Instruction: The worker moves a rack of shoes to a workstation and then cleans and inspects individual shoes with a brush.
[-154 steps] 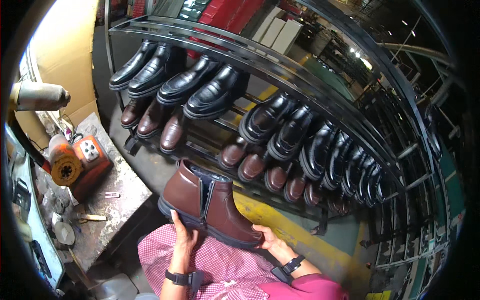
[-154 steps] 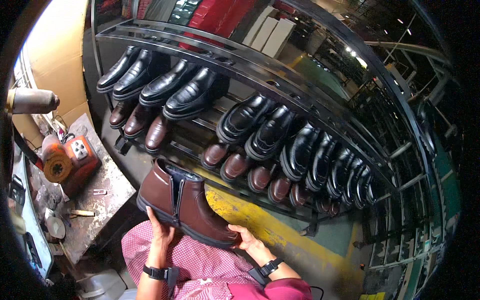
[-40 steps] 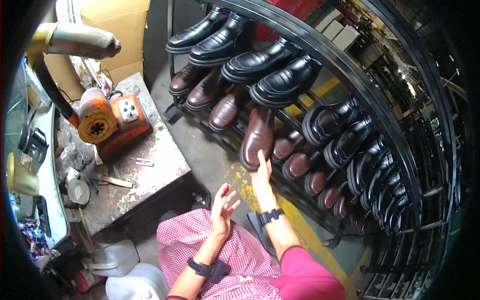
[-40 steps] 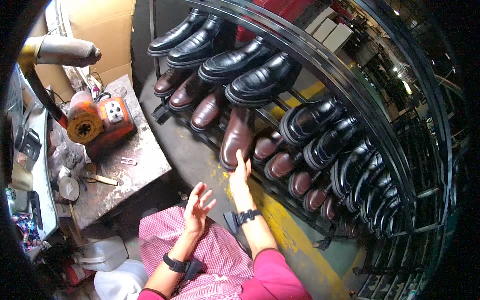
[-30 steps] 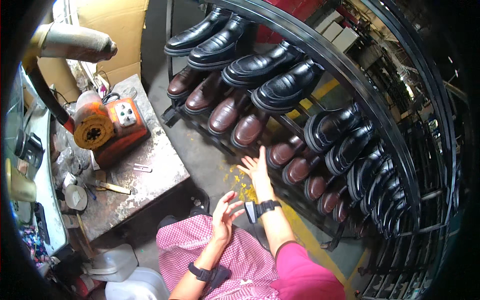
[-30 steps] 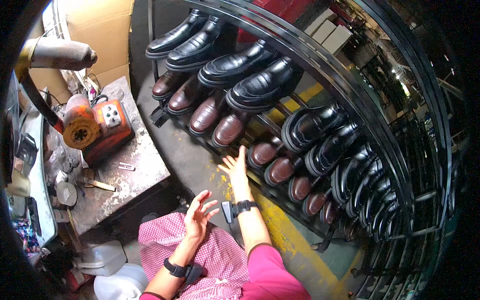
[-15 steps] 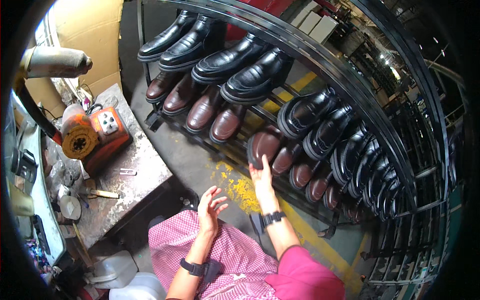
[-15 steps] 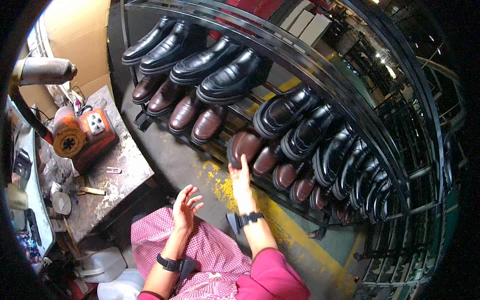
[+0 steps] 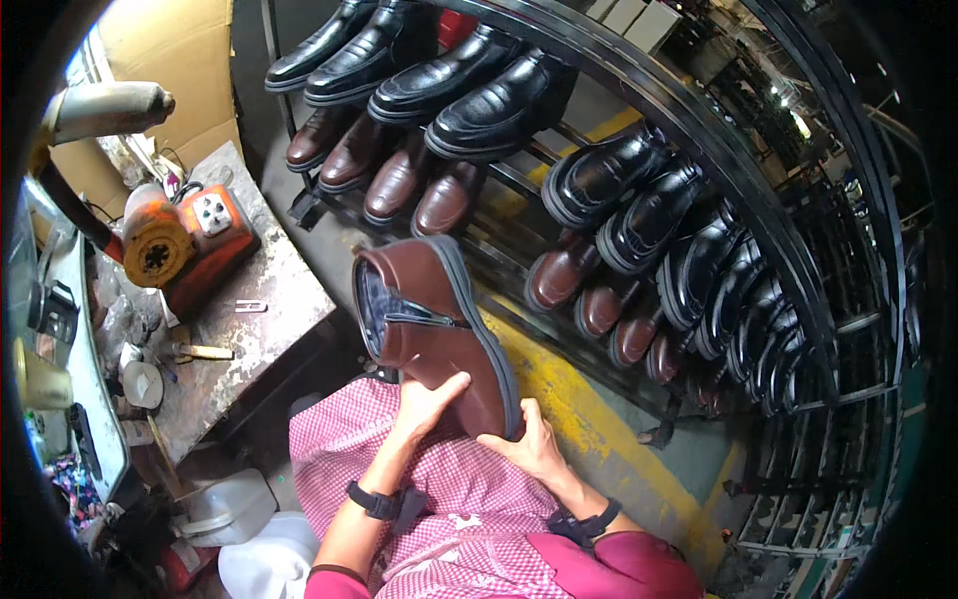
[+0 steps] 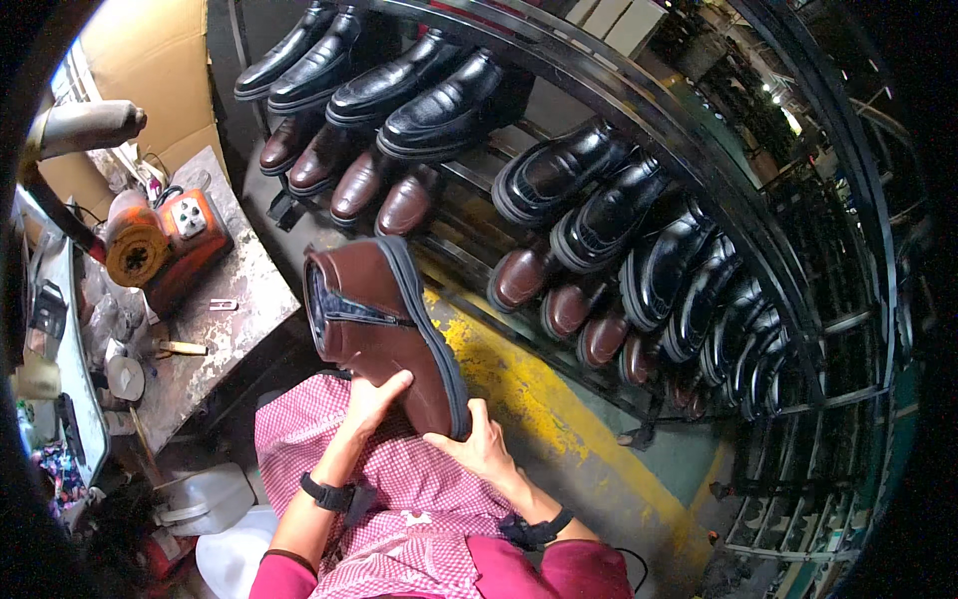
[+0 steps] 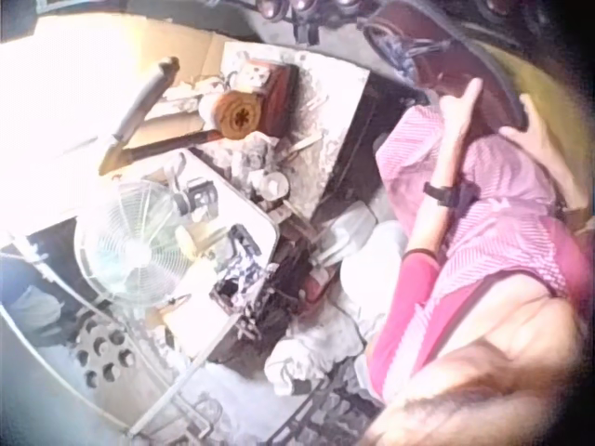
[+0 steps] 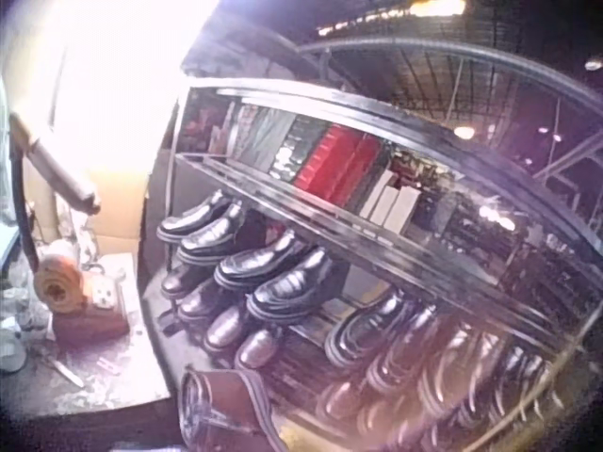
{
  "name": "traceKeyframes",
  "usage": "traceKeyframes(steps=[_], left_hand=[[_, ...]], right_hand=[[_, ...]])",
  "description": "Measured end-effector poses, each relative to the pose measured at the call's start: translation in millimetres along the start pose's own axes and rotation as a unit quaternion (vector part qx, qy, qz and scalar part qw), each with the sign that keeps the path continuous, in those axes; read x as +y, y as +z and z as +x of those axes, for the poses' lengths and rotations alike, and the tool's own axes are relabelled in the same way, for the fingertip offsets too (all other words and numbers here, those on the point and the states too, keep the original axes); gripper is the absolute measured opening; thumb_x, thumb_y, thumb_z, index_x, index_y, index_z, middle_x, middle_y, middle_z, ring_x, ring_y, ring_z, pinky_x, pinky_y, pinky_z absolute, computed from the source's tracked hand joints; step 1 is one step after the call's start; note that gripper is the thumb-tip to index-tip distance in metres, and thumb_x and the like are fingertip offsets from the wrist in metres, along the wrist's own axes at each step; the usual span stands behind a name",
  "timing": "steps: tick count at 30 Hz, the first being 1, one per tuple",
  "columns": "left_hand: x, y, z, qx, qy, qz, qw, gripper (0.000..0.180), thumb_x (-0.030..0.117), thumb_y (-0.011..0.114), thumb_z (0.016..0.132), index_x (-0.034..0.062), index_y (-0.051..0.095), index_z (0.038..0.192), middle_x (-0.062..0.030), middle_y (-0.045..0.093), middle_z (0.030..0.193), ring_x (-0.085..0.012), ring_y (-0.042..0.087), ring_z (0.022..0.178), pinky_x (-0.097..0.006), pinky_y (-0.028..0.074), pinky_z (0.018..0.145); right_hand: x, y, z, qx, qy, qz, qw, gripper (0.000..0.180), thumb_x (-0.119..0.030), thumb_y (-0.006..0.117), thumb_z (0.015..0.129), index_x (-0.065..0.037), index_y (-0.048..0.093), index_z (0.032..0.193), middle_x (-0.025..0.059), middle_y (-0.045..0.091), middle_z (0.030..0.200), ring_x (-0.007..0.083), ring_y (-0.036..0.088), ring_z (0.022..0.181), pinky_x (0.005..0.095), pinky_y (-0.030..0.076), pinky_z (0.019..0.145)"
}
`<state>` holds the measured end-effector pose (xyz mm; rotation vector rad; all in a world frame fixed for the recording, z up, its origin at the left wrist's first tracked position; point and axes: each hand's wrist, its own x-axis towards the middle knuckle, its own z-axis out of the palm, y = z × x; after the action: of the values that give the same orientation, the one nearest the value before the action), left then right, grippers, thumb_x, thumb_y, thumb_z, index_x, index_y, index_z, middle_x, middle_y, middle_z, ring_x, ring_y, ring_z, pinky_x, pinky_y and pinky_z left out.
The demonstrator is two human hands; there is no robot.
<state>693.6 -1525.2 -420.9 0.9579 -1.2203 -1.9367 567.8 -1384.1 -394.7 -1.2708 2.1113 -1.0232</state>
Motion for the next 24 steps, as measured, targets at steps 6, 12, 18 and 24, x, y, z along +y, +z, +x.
traceKeyframes(steps=[6,12,18,24], left_hand=[[3.6,0.1,-14.0,0.04,0.076,-0.028,0.996,0.037,0.009,0.071,0.068,-0.0038,0.055,0.099,-0.0095,0.06,0.095,-0.0158,0.057,0.087,-0.028,0.046,0.079],[-10.7,-3.6,-18.5,0.006,0.122,0.017,0.992,0.045,-0.001,0.069,0.066,-0.0029,0.048,0.106,-0.0104,0.057,0.099,-0.0174,0.057,0.088,-0.028,0.048,0.079],[-18.2,-5.2,-15.5,-0.033,0.153,0.006,0.988,0.046,-0.003,0.067,0.067,-0.0002,0.047,0.108,-0.0097,0.055,0.102,-0.0185,0.055,0.094,-0.03,0.046,0.083],[-47.5,-8.2,-5.1,0.011,0.198,0.132,0.971,0.03,0.009,0.068,0.068,0.0038,0.057,0.095,-0.0055,0.058,0.089,-0.0158,0.053,0.082,-0.03,0.045,0.074]], right_hand=[[-31.0,-18.6,63.4,0.052,-0.104,0.001,0.993,0.036,-0.019,0.068,0.071,-0.006,0.053,0.102,0.0082,0.053,0.082,0.019,0.051,0.069,0.0274,0.042,0.058],[-56.1,-15.6,94.7,-0.062,-0.141,0.02,0.988,0.024,-0.019,0.065,0.074,-0.004,0.053,0.088,0.0034,0.049,0.069,0.0085,0.042,0.055,0.0236,0.036,0.049],[-47.7,-12.4,92.6,-0.16,-0.056,0.11,0.979,0.015,-0.015,0.059,0.08,-0.001,0.054,0.075,-0.0018,0.049,0.064,0.003,0.042,0.06,0.02,0.036,0.052],[-82.1,-16.5,72.1,-0.167,-0.046,0.123,0.977,0.011,-0.013,0.057,0.081,-0.003,0.056,0.076,-0.0071,0.048,0.063,0.0011,0.042,0.058,0.0179,0.036,0.052]])
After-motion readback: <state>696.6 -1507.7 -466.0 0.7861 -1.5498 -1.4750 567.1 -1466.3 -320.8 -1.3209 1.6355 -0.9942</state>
